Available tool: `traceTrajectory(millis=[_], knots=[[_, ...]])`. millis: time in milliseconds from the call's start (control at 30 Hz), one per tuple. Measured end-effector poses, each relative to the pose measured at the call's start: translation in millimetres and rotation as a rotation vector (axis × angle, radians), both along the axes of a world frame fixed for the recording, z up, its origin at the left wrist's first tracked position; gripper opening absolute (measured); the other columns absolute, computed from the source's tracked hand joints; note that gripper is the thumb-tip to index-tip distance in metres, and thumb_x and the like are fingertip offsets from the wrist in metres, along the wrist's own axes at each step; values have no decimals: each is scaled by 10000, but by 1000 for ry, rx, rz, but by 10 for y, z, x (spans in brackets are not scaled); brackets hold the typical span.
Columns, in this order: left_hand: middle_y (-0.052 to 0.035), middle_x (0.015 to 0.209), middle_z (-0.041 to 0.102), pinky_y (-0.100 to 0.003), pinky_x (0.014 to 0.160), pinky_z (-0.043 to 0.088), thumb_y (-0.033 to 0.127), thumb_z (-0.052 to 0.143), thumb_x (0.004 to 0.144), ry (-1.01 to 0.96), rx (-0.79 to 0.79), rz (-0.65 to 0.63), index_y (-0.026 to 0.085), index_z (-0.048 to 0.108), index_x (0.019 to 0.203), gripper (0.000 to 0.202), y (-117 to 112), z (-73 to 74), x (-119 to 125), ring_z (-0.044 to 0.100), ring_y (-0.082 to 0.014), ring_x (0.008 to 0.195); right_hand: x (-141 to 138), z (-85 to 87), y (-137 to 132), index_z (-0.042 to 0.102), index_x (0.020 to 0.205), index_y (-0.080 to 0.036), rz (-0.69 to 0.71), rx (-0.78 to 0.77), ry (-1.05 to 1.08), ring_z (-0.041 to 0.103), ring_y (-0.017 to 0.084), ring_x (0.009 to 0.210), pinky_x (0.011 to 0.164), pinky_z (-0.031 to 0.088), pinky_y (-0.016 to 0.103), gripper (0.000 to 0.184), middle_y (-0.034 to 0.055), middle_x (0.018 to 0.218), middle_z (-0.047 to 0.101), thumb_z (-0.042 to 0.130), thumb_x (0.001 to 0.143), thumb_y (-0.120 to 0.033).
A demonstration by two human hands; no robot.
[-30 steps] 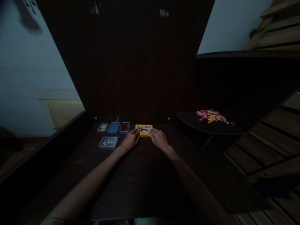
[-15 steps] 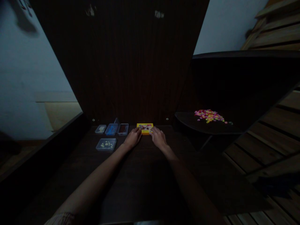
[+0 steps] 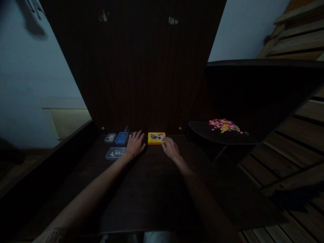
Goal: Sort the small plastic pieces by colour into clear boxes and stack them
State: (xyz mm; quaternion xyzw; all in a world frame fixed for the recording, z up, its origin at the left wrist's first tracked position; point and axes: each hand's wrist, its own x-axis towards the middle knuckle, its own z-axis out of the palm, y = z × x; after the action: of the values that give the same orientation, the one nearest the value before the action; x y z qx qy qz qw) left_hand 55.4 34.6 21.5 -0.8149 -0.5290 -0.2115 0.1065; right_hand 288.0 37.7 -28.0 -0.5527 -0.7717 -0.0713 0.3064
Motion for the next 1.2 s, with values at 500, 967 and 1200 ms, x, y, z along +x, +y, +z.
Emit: traceTrajectory(millis=[500, 967, 1200], knots=[[-257, 1519, 290, -571, 1043, 321, 449, 647, 766, 1, -57, 304, 81, 348, 1433, 818, 17, 71, -373, 408, -426, 1294, -11, 2, 11, 621, 1120, -161, 0, -26, 47, 607, 238, 1077, 935, 499, 364, 279, 124, 1196, 633, 454, 938, -289], [-230, 1492, 332, -506, 983, 428, 378, 675, 774, -96, -58, 245, 107, 372, 1390, 738, 49, 77, -231, 466, -403, 1236, -30, 22, -10, 619, 1130, -175, -12, -44, 45, 610, 230, 1080, 938, 492, 342, 282, 119, 1214, 625, 452, 944, -305], [-244, 1529, 252, -451, 1023, 443, 271, 727, 702, -276, -70, 167, 83, 200, 1468, 949, 98, -25, -266, 398, -381, 1339, -16, 7, 7, 622, 1142, -173, 10, -40, 51, 600, 239, 1100, 956, 486, 367, 290, 130, 1209, 625, 456, 935, -290]])
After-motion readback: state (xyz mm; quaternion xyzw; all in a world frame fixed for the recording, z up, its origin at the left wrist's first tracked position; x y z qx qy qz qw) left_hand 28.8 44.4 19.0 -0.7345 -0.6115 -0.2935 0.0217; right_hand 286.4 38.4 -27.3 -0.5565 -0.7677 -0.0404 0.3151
